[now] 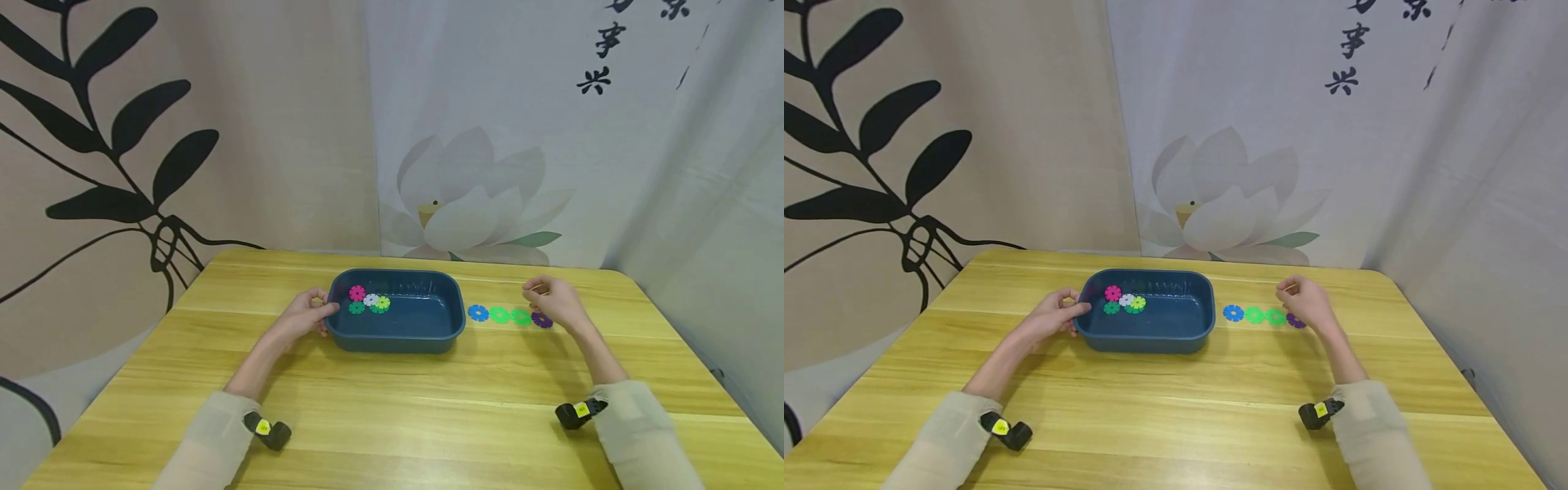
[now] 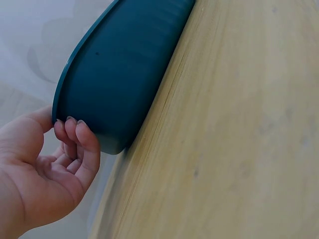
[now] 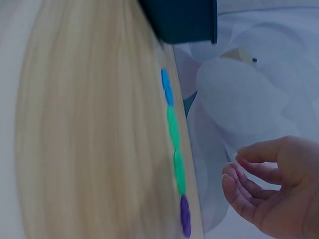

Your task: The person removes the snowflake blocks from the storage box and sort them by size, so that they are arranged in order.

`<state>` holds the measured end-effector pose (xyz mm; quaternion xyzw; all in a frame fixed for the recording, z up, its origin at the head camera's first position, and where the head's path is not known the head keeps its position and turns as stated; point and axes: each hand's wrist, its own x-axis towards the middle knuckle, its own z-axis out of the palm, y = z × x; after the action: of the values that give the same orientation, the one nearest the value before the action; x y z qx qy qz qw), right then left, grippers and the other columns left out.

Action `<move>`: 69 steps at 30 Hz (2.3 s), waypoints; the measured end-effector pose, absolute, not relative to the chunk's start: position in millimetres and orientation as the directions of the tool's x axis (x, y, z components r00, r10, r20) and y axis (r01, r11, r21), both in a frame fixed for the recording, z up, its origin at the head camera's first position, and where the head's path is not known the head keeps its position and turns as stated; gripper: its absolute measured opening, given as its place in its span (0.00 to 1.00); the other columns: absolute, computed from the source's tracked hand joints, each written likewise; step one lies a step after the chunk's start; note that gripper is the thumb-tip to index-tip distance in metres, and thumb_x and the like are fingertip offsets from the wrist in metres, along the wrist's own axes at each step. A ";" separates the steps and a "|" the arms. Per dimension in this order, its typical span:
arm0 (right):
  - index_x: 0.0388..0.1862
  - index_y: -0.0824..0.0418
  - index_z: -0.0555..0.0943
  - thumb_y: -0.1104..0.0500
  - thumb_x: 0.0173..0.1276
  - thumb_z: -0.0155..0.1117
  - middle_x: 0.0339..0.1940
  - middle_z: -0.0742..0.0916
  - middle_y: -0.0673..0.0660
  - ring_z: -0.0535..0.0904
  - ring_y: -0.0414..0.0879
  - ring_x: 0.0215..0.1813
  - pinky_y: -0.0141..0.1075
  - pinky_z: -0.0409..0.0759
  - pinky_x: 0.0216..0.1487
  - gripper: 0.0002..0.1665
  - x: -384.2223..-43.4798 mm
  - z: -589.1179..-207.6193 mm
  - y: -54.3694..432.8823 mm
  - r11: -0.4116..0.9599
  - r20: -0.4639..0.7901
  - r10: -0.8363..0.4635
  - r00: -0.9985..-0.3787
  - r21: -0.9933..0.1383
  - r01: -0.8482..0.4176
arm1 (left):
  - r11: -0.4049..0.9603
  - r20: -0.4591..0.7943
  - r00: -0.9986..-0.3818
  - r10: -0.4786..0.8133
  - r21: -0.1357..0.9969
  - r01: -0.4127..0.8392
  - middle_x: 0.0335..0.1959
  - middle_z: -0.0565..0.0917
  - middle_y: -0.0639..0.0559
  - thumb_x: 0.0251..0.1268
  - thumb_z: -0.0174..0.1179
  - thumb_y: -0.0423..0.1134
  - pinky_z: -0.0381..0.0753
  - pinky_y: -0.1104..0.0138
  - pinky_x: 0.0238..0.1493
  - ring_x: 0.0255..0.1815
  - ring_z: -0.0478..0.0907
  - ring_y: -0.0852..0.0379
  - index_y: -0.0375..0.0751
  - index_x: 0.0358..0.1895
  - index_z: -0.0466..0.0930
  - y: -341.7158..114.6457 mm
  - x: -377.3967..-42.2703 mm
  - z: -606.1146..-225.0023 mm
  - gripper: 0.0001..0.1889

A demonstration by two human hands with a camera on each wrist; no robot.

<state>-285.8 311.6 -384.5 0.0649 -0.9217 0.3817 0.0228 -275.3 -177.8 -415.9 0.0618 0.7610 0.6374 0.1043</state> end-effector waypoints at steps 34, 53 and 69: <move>0.50 0.67 0.80 0.62 0.75 0.61 0.41 0.86 0.62 0.82 0.59 0.40 0.41 0.80 0.39 0.10 -298.8 -358.6 160.5 0.597 0.194 -0.316 -0.929 -0.720 -0.354 | 0.170 -0.078 -0.970 0.232 0.985 -0.038 0.21 0.76 0.52 0.75 0.57 0.32 0.80 0.69 0.27 0.20 0.74 0.60 0.35 0.45 0.65 -180.0 -275.5 -417.9 0.09; 0.51 0.68 0.81 0.62 0.75 0.61 0.42 0.88 0.61 0.84 0.57 0.45 0.39 0.80 0.43 0.11 -307.7 -382.3 94.0 0.566 0.068 -0.486 -0.871 -0.736 -0.373 | 0.169 -0.086 -0.973 0.216 0.984 -0.049 0.20 0.76 0.52 0.75 0.56 0.31 0.80 0.69 0.26 0.20 0.73 0.60 0.35 0.45 0.65 -175.2 -275.5 -417.4 0.08; 0.51 0.66 0.82 0.63 0.75 0.60 0.45 0.87 0.58 0.84 0.51 0.42 0.40 0.80 0.46 0.10 -313.8 -397.0 76.0 0.610 0.016 -0.524 -0.852 -0.692 -0.387 | 0.175 -0.090 -0.973 0.211 0.983 -0.053 0.20 0.75 0.52 0.75 0.56 0.31 0.80 0.69 0.26 0.19 0.74 0.59 0.36 0.44 0.64 -175.7 -275.6 -417.3 0.09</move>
<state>-313.8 76.0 -397.0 0.2553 -0.8921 0.3606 -0.0945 -275.6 -175.7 -417.3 0.0520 0.7596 0.6401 0.1030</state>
